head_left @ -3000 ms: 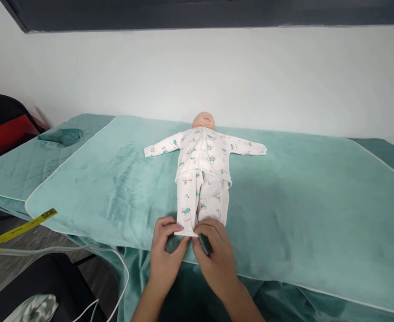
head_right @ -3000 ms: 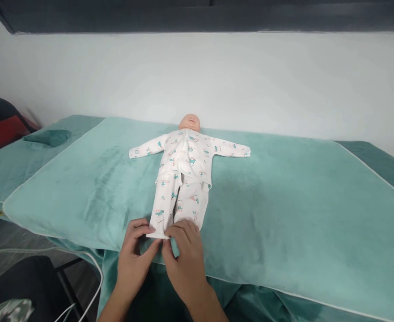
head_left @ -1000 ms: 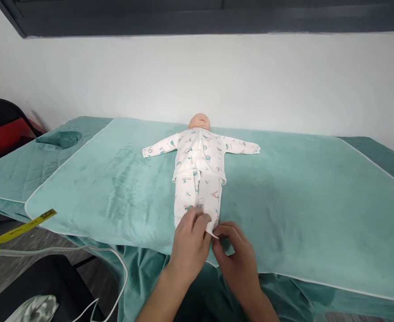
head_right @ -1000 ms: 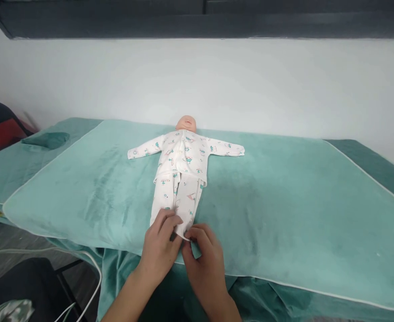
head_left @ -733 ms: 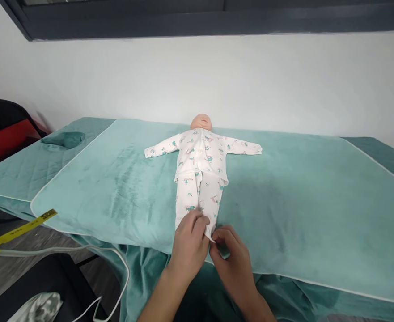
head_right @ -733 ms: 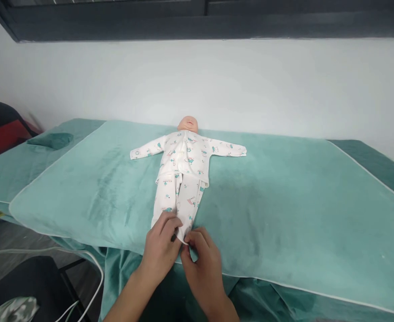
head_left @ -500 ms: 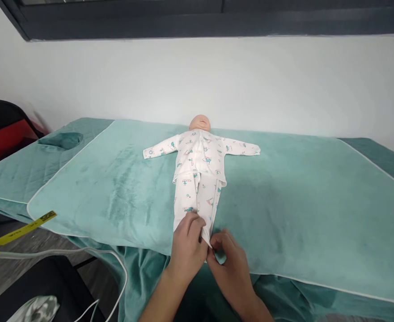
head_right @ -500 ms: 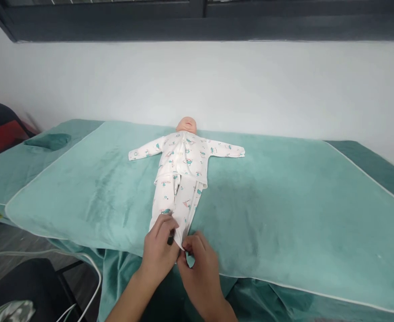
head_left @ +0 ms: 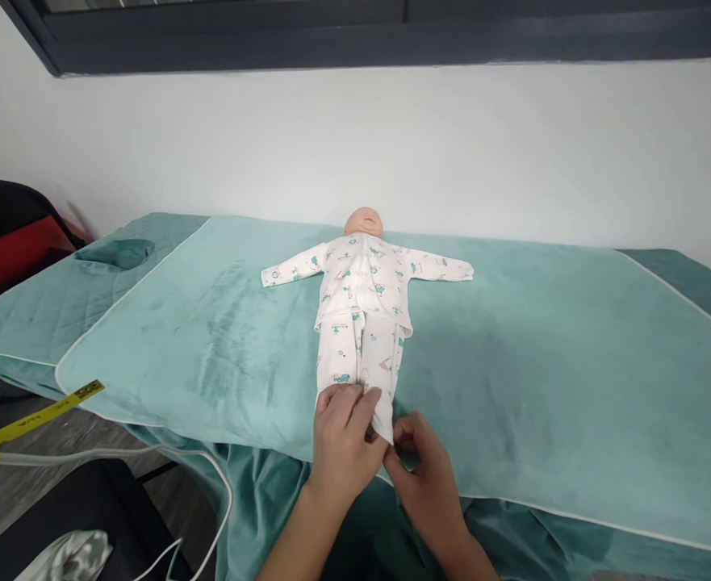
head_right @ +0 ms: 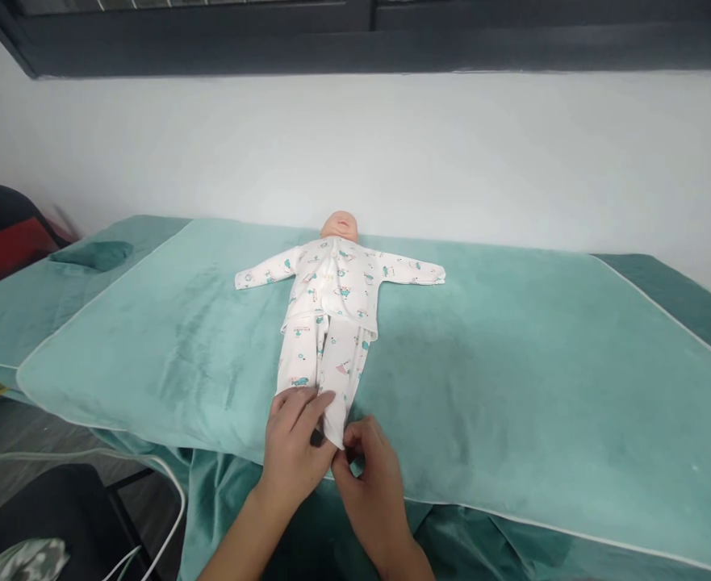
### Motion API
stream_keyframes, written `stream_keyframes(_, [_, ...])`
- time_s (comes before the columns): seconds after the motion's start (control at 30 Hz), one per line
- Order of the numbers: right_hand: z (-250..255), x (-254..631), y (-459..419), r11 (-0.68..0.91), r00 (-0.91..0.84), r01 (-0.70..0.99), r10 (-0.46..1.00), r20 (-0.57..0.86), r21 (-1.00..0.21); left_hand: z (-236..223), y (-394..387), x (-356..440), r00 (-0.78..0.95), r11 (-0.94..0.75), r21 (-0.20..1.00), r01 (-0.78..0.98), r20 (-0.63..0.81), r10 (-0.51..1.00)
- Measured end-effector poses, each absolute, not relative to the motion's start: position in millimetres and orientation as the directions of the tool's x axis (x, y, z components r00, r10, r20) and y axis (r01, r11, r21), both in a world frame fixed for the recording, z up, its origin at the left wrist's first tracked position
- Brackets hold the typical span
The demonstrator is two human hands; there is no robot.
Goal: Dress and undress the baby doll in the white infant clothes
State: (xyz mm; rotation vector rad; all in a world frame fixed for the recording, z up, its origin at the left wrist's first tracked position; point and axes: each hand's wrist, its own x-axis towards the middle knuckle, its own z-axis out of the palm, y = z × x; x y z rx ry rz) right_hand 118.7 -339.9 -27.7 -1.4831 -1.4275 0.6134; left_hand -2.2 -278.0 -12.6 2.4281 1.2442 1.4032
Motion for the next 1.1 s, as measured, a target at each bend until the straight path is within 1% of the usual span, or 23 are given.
stream_keyframes(0.1, [-26.2, 121.7, -339.8, 0.154, 0.157, 0.443, 0.956, 0.246, -0.883, -15.2, -280.6, 0.1, 0.229, -0.655, 0.445, 0.610, 0.693, 0.684])
stream_keyframes(0.17, [-25.3, 123.2, -339.3, 0.168, 0.135, 0.455, 0.958, 0.255, -0.874, -15.5, -282.6, -0.1, 0.221, -0.648, 0.441, 0.621, 0.694, 0.685])
stream_keyframes(0.27, [-24.7, 123.9, -338.4, 0.184, 0.103, 0.496, 0.958, 0.268, -0.849, -14.8, -285.7, -3.0, 0.220, -0.636, 0.433, 0.639, 0.689, 0.691])
stream_keyframes(0.43, [-27.5, 121.1, -338.0, 0.167, 0.084, 0.558, 0.963, 0.256, -0.813, -16.7, -289.9, -9.1, 0.240, -0.603, 0.437, 0.667, 0.641, 0.729])
stream_keyframes(0.57, [-26.9, 119.0, -339.2, 0.167, 0.041, 0.641, 0.967, 0.251, -0.749, -19.9, -292.0, -10.6, 0.258, -0.620, 0.441, 0.648, 0.639, 0.724])
stream_keyframes(0.63, [-22.6, 121.4, -339.3, 0.190, -0.004, 0.668, 0.968, 0.252, -0.720, -19.7, -292.8, -13.1, 0.256, -0.628, 0.477, 0.614, 0.632, 0.731])
stream_keyframes(0.7, [-15.4, 127.8, -338.6, 0.237, -0.077, 0.669, 0.965, 0.252, -0.705, -17.1, -291.8, -18.6, 0.243, -0.645, 0.540, 0.540, 0.633, 0.735])
stream_keyframes(0.77, [-6.5, 137.9, -336.8, 0.287, -0.156, 0.667, 0.956, 0.248, -0.687, -11.6, -286.4, -25.7, 0.195, -0.649, 0.598, 0.470, 0.647, 0.737])
stream_keyframes(0.83, [2.6, 149.1, -333.1, 0.312, -0.191, 0.695, 0.949, 0.252, -0.647, -3.7, -274.4, -31.4, 0.130, -0.619, 0.629, 0.470, 0.645, 0.753])
stream_keyframes(0.9, [10.1, 158.0, -325.7, 0.304, -0.159, 0.737, 0.946, 0.283, -0.603, 4.7, -255.6, -32.2, 0.086, -0.555, 0.643, 0.528, 0.610, 0.788])
stream_keyframes(0.97, [13.6, 162.3, -312.7, 0.279, -0.078, 0.738, 0.940, 0.333, -0.615, 11.2, -232.7, -26.9, 0.065, -0.481, 0.664, 0.572, 0.548, 0.834])
stream_keyframes(1.03, [11.3, 161.9, -293.3, 0.239, 0.072, 0.674, 0.920, 0.384, -0.699, 13.9, -210.7, -17.2, 0.045, -0.398, 0.701, 0.592, 0.465, 0.884])
stream_keyframes(1.1, [3.4, 158.7, -270.0, 0.185, 0.274, 0.579, 0.873, 0.404, -0.794, 12.6, -194.6, -6.6, 0.029, -0.316, 0.734, 0.601, 0.375, 0.927])
